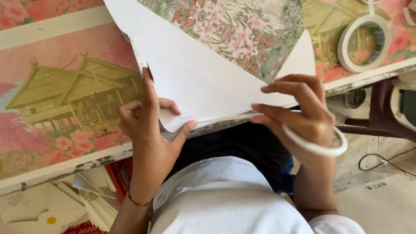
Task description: The person assembles a stack of white cards by applying adhesive tape to the edges and folding them. They handle a large stack of cards, repeatedly applying tape and folding the edges to secure them.
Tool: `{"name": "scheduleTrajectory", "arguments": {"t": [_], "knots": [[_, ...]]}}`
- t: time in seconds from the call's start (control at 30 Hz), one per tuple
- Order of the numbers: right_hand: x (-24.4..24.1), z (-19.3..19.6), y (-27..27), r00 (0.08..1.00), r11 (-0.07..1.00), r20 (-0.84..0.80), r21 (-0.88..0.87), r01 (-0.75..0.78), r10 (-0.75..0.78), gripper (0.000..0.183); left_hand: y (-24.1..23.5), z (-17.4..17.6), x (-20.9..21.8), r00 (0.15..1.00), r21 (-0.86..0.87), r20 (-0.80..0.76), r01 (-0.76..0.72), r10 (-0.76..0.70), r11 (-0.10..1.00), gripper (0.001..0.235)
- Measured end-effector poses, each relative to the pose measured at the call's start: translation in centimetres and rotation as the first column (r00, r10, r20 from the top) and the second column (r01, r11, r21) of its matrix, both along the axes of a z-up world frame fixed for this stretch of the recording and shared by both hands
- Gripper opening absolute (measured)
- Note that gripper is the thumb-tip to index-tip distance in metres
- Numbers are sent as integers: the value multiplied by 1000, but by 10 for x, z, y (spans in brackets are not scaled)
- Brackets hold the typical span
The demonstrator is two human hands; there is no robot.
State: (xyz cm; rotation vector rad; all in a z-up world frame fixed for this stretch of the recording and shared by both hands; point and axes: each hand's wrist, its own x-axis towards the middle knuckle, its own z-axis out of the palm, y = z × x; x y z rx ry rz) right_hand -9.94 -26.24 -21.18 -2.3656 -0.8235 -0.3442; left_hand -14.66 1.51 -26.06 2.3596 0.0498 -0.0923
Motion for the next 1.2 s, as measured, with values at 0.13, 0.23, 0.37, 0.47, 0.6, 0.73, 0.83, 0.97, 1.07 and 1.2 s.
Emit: {"name": "scheduleTrajectory", "arguments": {"t": [0.13, 0.23, 0.37, 0.47, 0.6, 0.73, 0.83, 0.97, 1.07, 1.2], "knots": [[2, -8, -25, 952, 988, -270, 19, 153, -142, 19, 2, -1, 2, 1000, 3, 23, 9, -9, 1000, 113], [4, -19, -31, 890, 974, -423, 63, 217, -170, 21, 3, 0, 3, 1000, -5, 21, 10, -10, 1000, 112], [9, -32, -24, 881, 971, -446, 94, 219, -156, 27, 3, 3, 3, 1000, -2, 8, 5, -5, 1000, 113], [6, -32, -15, 866, 961, -440, 27, 277, -237, 26, 2, 5, 2, 1000, 53, 9, 4, -4, 999, 109], [7, -30, -10, 877, 962, -411, -1, 274, -250, 27, -14, 15, 8, 1000, 187, -26, 18, -14, 982, 108], [4, -33, -12, 874, 959, -401, -47, 279, -274, 31, -52, -4, 27, 979, 394, 164, 49, -123, 918, 119], [1, -26, -7, 898, 966, -359, -33, 258, -252, 27, -81, 2, 41, 961, 332, 163, 162, -225, 929, 108], [-2, 14, 5, 943, 958, -197, 44, 283, -270, 21, -82, 15, 22, 852, 295, 354, 290, -386, 911, 64], [10, 9, 0, 947, 969, -211, -3, 247, -242, 18, -60, -15, 34, 784, 393, 467, 232, -410, 890, 68], [24, -20, -1, 945, 984, -281, 7, 179, -170, 7, -47, 13, 41, 822, 367, 459, 170, -337, 915, 33]]}}
